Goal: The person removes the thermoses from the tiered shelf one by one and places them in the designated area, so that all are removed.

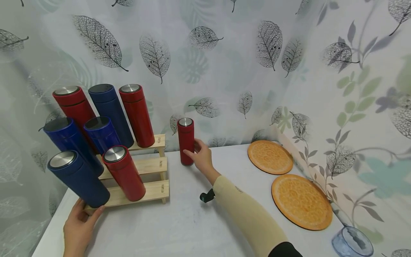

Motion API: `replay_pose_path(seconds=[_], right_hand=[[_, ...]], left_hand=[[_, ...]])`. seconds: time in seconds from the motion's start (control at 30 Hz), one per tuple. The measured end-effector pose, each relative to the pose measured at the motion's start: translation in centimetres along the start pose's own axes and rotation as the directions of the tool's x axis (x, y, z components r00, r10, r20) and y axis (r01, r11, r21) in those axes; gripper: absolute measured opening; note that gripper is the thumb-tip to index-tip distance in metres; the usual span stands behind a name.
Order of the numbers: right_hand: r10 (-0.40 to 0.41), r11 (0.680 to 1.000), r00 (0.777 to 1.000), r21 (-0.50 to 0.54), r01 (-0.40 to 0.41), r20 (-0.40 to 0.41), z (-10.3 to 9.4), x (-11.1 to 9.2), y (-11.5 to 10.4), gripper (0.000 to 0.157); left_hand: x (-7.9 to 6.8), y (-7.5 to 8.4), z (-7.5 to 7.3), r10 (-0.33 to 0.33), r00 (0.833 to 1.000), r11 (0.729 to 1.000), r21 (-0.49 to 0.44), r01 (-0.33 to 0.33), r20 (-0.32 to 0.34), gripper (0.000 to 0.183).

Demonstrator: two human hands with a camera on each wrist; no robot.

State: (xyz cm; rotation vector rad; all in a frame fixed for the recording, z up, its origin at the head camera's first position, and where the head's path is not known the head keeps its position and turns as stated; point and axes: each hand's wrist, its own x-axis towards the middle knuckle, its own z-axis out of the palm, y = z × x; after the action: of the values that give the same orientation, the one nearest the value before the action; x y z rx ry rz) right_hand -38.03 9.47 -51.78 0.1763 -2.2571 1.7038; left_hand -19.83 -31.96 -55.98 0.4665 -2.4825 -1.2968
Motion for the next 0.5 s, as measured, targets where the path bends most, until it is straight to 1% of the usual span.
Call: replay_pose_path(seconds=[0.1,0.27,0.5], right_hand=[[0.017,1.0,1.0,0.003,-0.017,-0.002,0.01,-0.22,0.2,0.071],[0.023,1.0,1.0,0.019,-0.023,0.001,-0.01,-0.5,0.15,0.071],[-0.01,0.999,1.0,0.041,0.01,0.006,-0.06,-0.63,0.29,0.068]], left_hand=[[-0.04,0.03,-0.01,0.001,1.0,1.0,0.009,-0.001,-0.006,0.079],[0.02,-0.09,-0.08,0.004,1.0,1.0,-0.005,-0.004,-0.006,0.079],[0.02,0.01,-0.01,-0.003,1.0,1.0,-0.006,0.003,-0.002,0.08]])
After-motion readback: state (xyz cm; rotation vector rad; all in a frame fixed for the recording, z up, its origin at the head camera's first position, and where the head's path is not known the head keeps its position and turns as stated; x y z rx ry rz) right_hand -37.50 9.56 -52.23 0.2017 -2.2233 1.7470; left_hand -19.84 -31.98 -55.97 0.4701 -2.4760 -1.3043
